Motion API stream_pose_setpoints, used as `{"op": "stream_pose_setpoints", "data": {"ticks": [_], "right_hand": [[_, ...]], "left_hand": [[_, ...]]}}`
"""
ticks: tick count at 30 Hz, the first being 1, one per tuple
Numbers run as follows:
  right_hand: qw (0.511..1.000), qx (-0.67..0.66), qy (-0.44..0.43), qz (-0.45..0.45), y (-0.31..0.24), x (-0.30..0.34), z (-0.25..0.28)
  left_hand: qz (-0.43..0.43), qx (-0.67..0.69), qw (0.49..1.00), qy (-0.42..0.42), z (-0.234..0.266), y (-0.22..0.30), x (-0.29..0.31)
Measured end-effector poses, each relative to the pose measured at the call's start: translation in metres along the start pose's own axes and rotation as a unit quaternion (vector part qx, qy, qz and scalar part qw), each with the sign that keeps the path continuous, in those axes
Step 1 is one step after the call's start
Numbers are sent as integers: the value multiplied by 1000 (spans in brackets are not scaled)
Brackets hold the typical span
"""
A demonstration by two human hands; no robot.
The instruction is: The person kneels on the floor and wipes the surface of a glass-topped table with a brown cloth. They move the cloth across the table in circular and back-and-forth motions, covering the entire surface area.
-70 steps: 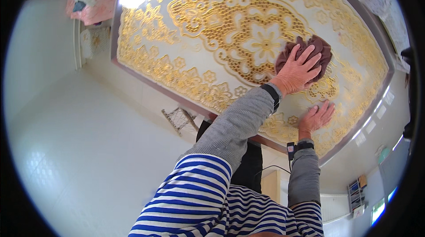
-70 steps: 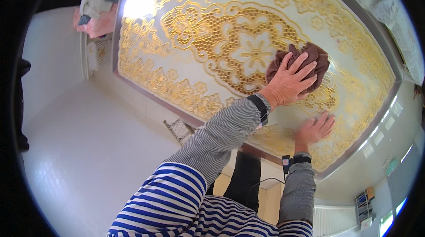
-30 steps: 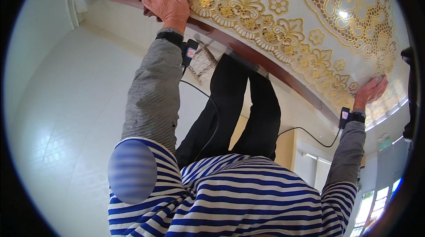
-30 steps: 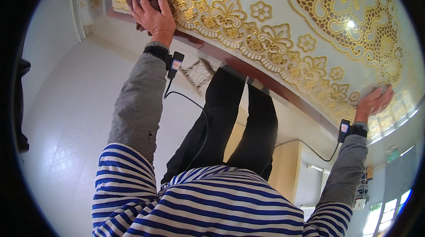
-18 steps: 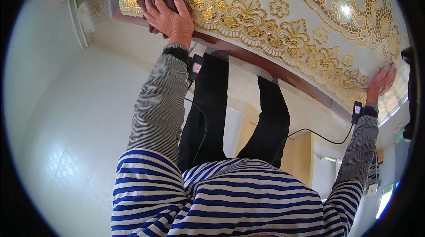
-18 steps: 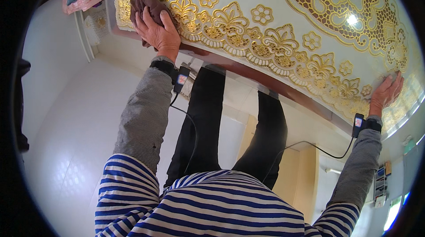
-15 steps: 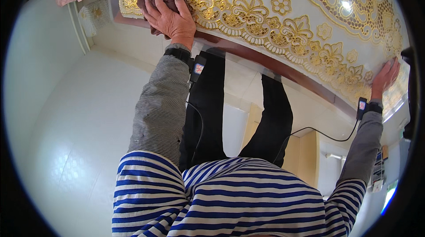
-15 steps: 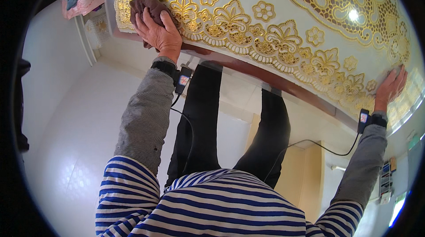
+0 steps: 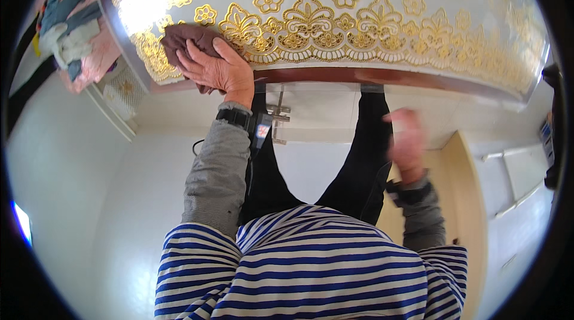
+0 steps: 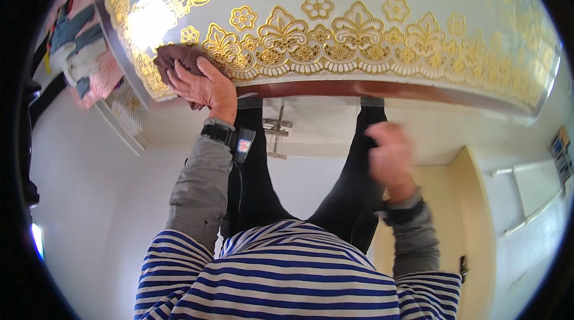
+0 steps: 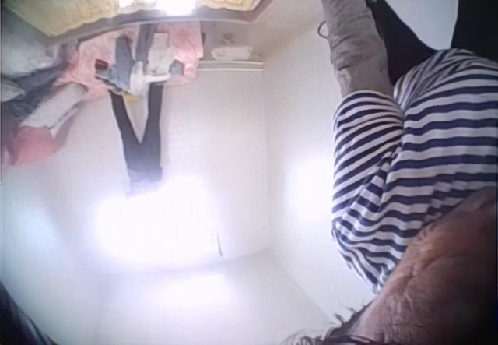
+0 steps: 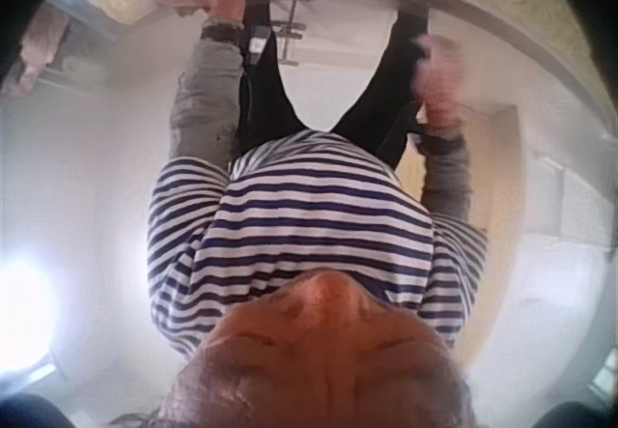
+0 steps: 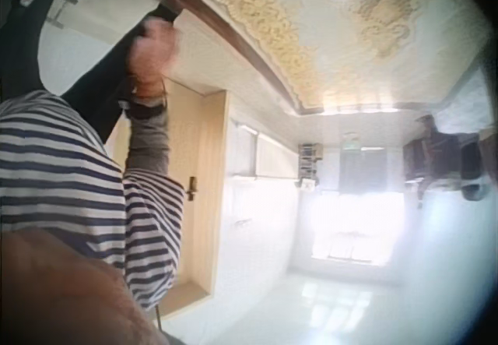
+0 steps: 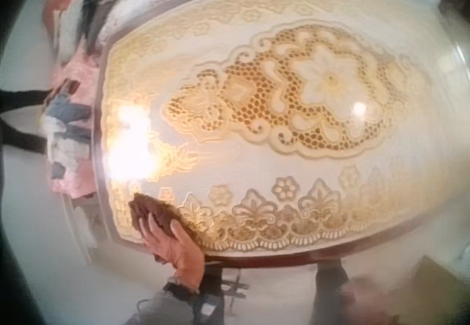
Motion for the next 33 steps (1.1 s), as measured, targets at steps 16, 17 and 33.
{"op": "stream_pose_setpoints", "data": {"ticks": [16, 17, 33], "right_hand": [[930, 29, -353, -101, 3, 61, -576], [931, 55, -345, -103, 7, 60, -596], [880, 87, -460, -86, 100, -55, -583]], "left_hand": [[-487, 109, 855, -141, 13, -22, -12], [-465, 106, 866, -148, 13, -26, -15], [-451, 149, 875, -95, 26, -35, -14]]}}
Point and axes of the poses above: each hand's wrist, its own x-axis away from the middle knuckle, its own z-axis out of the back of the hand, y = z × x, the point moved 10 cm from there along -x, towards the middle knuckle, and after that the axes turned 14 degrees about -z, right-handed, at the moved point
